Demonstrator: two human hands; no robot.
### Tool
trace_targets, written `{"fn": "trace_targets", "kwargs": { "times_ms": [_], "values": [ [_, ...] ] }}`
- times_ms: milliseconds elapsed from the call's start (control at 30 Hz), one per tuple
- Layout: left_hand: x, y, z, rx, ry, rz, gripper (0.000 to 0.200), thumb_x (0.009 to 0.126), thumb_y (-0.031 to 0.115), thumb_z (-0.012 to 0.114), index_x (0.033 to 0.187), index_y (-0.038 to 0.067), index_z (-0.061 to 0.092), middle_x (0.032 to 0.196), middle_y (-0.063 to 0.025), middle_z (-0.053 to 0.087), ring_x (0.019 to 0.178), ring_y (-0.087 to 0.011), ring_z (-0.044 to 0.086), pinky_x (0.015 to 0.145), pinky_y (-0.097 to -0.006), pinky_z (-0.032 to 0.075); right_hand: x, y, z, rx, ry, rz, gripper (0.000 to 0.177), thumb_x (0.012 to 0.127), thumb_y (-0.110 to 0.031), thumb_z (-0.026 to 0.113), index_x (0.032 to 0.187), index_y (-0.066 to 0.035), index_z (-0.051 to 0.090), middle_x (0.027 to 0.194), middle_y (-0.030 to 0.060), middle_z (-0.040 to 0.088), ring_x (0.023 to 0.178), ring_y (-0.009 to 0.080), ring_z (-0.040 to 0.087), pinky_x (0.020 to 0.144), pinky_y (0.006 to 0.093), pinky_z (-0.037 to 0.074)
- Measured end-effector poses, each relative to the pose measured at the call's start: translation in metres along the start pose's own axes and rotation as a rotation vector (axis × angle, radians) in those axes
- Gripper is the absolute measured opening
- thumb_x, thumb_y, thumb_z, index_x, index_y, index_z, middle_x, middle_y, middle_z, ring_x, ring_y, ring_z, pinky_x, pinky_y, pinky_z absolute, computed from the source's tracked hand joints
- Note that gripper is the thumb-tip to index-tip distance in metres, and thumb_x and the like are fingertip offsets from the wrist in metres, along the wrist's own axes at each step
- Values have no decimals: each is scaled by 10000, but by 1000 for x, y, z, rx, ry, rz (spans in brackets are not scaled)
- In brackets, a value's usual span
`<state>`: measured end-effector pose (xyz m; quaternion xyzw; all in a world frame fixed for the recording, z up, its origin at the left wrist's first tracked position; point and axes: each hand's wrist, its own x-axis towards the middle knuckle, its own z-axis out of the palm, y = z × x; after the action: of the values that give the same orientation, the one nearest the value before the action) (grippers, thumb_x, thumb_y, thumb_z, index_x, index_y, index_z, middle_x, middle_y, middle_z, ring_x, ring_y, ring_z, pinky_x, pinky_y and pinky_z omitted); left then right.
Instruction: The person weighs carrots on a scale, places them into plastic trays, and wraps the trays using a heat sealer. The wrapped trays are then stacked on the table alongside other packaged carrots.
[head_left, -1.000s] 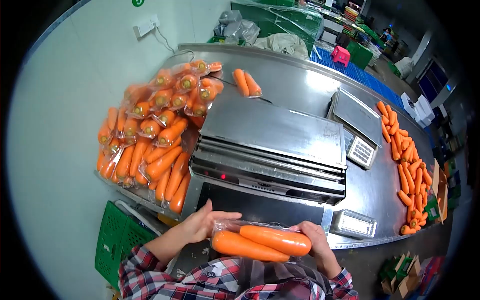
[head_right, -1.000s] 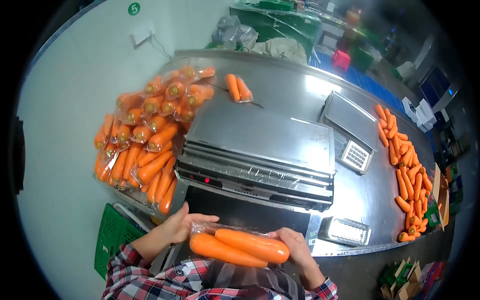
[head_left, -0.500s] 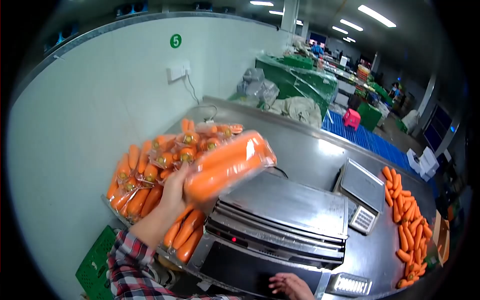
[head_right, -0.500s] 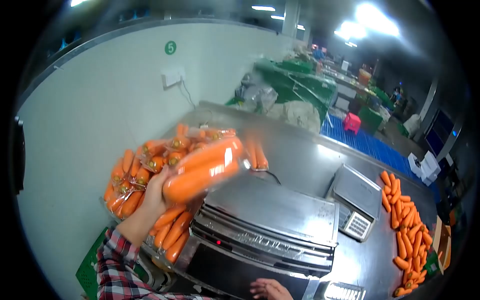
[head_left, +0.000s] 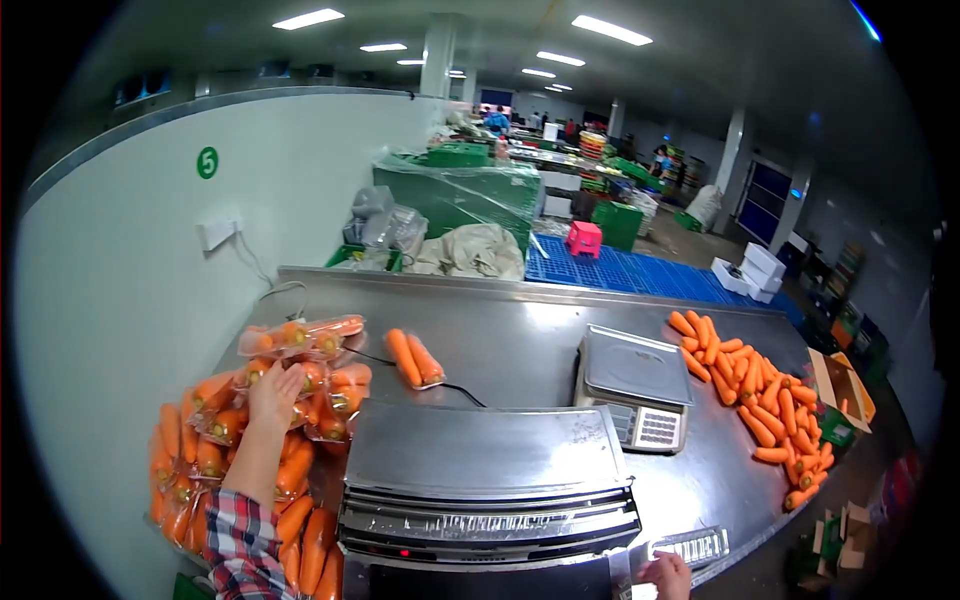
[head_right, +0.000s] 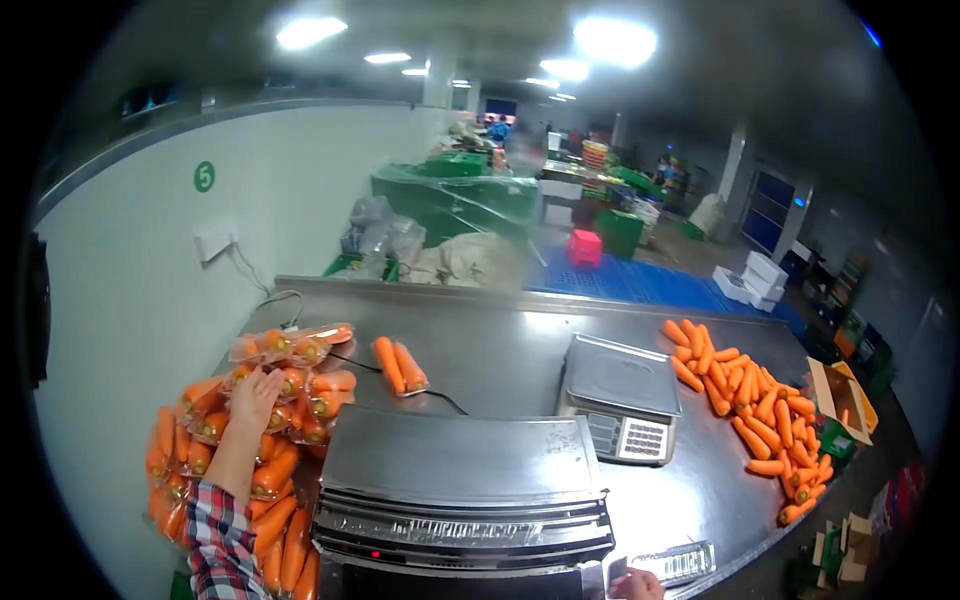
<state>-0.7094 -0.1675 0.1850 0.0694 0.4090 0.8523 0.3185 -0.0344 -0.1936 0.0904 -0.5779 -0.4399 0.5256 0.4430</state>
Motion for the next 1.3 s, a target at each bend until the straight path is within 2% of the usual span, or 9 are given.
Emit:
{"fn": "trace_targets", "kwargs": {
  "times_ms": [133,367,467,667,767,867,1100,1233,1300],
  "values": [
    [-34,-23,-2,-44,-63,-72,313,899,214,533,1083,-35,486,950,-126,551,832,-210,570,773,-317,498,32,32,-78,-1154,61,-375,345,860,-90,490,1176,48,505,1135,227,552,1005,326,565,880,394,444],
    [-142,-43,78,138,-188,-133,229,917,282,490,993,71,538,705,-2,485,614,-117,476,533,-244,379,73,52,-141,-1565,-320,-320,296,782,-163,597,1017,15,588,1168,251,519,924,369,568,807,416,467],
    [-189,-74,121,130,-262,-113,223,916,278,491,986,73,546,674,-4,480,564,-119,467,505,-248,372,74,38,-154,-1315,-302,-461,492,720,-119,626,1189,-98,483,1225,168,480,1089,341,493,908,430,402],
    [-330,-210,208,363,-641,-155,262,943,275,425,960,35,529,609,-79,536,504,-163,535,447,-255,476,110,60,-218,-1215,-519,-657,192,746,-99,578,929,-58,614,815,118,583,801,298,554,691,396,441],
    [-449,-328,250,1263,-1038,-271,195,855,111,560,1021,26,618,893,-158,647,833,-295,622,718,-332,478,131,69,-224,-949,-584,-821,142,690,-98,569,821,-46,560,754,120,517,731,302,526,635,406,417],
    [-482,-425,207,1388,-1660,172,444,768,208,663,1164,53,536,1117,-179,574,1017,-362,540,856,-401,437,138,70,-225,-817,-640,-995,100,713,-142,537,768,-63,512,788,103,495,742,285,514,629,402,398],
    [-504,-421,266,1451,-1653,187,433,785,223,633,1174,58,538,1187,-161,537,1096,-344,494,936,-445,377,165,16,-251,-723,-512,-1016,116,706,-161,567,769,-78,516,757,64,481,735,253,510,646,383,393],
    [-468,-456,302,1632,-1659,814,291,742,64,613,1027,119,600,1016,-80,626,968,-272,579,905,-509,393,206,-6,-252,-699,-416,-871,189,716,-159,652,807,-60,519,810,65,494,797,265,498,708,385,395],
    [-442,-489,292,1659,-1490,762,367,684,63,605,1035,168,614,1102,-34,598,1040,-265,533,939,-552,329,233,-12,-248,-577,-320,-948,217,742,-172,650,879,-50,536,879,89,520,847,283,504,742,395,400]
  ]
}}
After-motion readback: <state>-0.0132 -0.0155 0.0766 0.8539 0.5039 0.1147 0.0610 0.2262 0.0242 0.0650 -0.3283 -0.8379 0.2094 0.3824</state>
